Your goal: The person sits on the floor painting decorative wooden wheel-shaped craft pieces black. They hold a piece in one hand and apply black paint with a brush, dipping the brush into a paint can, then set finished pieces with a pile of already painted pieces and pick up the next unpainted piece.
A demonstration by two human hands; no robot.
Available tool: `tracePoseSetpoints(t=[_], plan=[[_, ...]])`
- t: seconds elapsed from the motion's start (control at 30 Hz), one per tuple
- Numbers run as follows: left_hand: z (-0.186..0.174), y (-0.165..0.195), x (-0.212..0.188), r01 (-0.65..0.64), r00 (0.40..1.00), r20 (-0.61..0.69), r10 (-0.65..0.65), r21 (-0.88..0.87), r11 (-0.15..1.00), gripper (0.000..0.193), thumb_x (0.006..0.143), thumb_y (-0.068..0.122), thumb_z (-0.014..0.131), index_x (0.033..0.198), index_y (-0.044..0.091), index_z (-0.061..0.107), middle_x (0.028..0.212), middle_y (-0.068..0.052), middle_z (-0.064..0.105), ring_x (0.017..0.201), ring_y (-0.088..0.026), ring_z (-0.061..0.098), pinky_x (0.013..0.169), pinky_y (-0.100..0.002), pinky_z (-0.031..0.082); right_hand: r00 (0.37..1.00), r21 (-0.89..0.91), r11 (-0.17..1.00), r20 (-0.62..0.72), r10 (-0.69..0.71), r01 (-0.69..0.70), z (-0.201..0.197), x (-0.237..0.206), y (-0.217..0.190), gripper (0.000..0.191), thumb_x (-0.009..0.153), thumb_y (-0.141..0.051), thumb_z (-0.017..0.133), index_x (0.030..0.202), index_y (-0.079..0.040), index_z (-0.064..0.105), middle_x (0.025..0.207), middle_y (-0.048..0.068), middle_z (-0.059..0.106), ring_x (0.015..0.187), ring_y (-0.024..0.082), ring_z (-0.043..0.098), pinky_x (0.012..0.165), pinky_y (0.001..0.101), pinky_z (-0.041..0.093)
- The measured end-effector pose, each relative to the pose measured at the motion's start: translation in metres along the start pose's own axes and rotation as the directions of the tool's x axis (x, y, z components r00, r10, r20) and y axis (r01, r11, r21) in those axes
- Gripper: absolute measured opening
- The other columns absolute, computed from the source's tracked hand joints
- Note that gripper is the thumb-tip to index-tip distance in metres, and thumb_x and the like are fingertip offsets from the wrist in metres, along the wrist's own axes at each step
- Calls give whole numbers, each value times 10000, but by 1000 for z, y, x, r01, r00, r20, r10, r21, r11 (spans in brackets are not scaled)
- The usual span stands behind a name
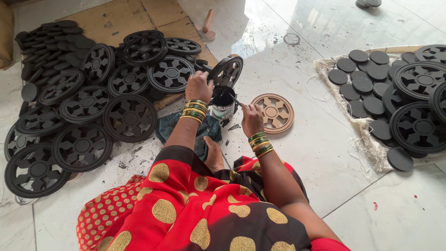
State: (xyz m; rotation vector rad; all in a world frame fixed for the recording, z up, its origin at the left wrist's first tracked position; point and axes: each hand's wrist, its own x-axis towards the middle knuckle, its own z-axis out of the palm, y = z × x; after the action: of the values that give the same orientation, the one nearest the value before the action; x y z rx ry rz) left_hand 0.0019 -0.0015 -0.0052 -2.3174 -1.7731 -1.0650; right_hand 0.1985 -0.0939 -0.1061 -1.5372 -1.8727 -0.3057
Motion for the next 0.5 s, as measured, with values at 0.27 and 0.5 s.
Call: tracePoseSetpoints(t=[0.27,0.5], plan=[[5,-6,-1,14,1000,22,-14,-21,1000,374,870,219,767,1189,27,738,1124,-123,703,1051,-336,653,993,-412,494,985,243,956,93,145,-164,2,7,4,244,902,27,624,1112,-47,726,960,131,711,986,327,621,906,431,504],[-5,4,0,15,1000,1,-15,-15,1000,378,859,226,772,1177,25,740,1126,-128,699,1064,-339,651,983,-411,493,987,133,979,-15,159,-156,-2,3,6,234,872,31,643,1079,-42,723,988,136,716,986,337,626,899,438,500]])
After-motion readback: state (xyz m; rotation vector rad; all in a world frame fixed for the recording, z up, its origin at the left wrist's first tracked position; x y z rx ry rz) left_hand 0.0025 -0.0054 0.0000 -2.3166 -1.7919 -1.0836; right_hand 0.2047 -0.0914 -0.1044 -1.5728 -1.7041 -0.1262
